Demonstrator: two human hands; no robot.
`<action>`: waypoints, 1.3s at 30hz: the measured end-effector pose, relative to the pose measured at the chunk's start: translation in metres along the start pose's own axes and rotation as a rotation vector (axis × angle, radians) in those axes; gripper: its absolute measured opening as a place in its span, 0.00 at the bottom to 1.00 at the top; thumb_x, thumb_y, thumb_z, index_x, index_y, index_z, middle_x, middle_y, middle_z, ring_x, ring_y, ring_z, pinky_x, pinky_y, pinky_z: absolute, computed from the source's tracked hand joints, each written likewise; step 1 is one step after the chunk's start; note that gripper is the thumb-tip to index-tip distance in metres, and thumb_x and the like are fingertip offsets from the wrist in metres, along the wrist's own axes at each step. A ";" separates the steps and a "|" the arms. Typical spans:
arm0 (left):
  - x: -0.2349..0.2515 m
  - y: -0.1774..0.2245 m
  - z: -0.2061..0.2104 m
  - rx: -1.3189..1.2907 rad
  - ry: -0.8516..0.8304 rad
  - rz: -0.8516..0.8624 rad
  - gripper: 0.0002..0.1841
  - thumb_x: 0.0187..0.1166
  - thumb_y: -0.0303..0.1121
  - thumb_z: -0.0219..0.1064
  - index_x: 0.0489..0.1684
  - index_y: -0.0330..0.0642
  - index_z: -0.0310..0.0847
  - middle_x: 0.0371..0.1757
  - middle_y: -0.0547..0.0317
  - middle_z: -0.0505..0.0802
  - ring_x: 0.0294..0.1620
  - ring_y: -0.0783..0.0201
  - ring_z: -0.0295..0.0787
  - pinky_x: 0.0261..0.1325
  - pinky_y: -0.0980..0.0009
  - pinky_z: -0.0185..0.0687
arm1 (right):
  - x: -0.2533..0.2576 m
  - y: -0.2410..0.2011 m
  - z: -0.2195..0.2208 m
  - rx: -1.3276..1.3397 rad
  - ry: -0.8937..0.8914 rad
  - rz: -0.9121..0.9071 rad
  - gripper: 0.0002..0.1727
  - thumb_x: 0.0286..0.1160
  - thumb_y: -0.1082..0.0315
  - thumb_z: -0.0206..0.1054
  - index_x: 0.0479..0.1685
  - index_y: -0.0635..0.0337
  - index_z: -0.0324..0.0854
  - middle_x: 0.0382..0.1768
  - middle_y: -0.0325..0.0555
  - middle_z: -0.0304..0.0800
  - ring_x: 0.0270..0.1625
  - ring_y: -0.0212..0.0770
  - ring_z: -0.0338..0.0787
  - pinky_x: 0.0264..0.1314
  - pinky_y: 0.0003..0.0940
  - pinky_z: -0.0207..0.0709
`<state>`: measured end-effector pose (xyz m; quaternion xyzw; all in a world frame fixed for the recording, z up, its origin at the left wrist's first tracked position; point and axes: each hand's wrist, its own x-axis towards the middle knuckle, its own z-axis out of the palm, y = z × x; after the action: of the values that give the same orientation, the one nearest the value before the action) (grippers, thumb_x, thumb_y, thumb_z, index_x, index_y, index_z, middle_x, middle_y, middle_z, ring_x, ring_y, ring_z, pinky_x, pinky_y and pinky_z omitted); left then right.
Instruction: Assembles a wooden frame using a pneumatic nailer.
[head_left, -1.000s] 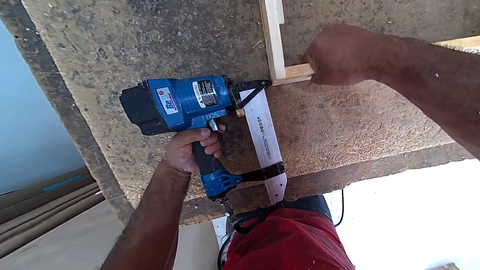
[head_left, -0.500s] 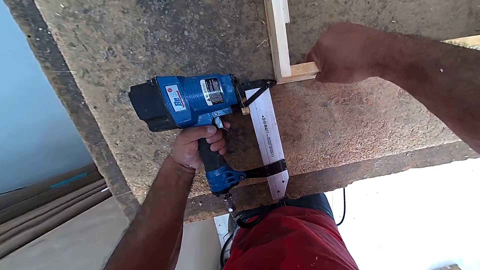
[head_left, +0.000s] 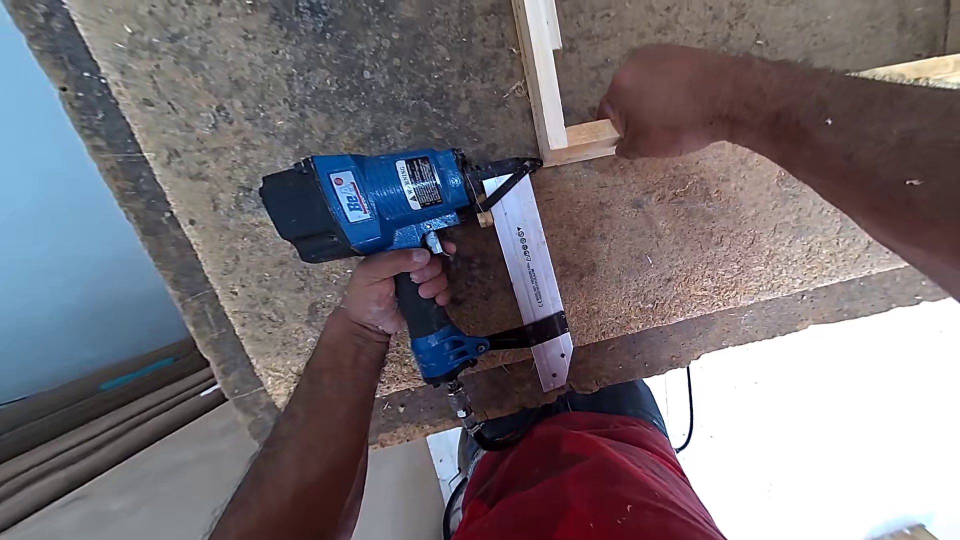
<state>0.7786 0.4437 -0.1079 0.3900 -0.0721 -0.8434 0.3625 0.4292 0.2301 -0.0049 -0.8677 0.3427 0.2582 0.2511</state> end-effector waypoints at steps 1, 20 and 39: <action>0.000 0.000 0.000 -0.004 0.001 -0.002 0.16 0.77 0.37 0.63 0.56 0.37 0.84 0.17 0.66 0.80 0.18 0.67 0.85 0.30 0.65 0.91 | -0.001 -0.001 0.000 0.000 0.005 0.003 0.13 0.71 0.66 0.73 0.19 0.55 0.80 0.18 0.44 0.77 0.25 0.48 0.80 0.27 0.52 0.71; -0.001 0.001 0.002 -0.030 -0.020 -0.008 0.16 0.77 0.36 0.61 0.55 0.37 0.84 0.16 0.66 0.78 0.17 0.67 0.82 0.30 0.66 0.90 | 0.001 -0.001 -0.001 0.019 -0.027 0.019 0.12 0.71 0.67 0.74 0.21 0.54 0.82 0.17 0.42 0.77 0.24 0.46 0.80 0.28 0.51 0.71; -0.001 0.004 0.000 -0.024 -0.001 -0.011 0.15 0.76 0.36 0.63 0.54 0.38 0.85 0.16 0.66 0.78 0.17 0.68 0.82 0.29 0.66 0.89 | 0.002 -0.003 0.003 0.033 -0.002 0.071 0.09 0.73 0.65 0.73 0.24 0.52 0.85 0.17 0.42 0.79 0.24 0.47 0.82 0.27 0.53 0.73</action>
<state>0.7812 0.4416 -0.1057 0.3856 -0.0600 -0.8463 0.3626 0.4318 0.2335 -0.0072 -0.8505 0.3773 0.2620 0.2561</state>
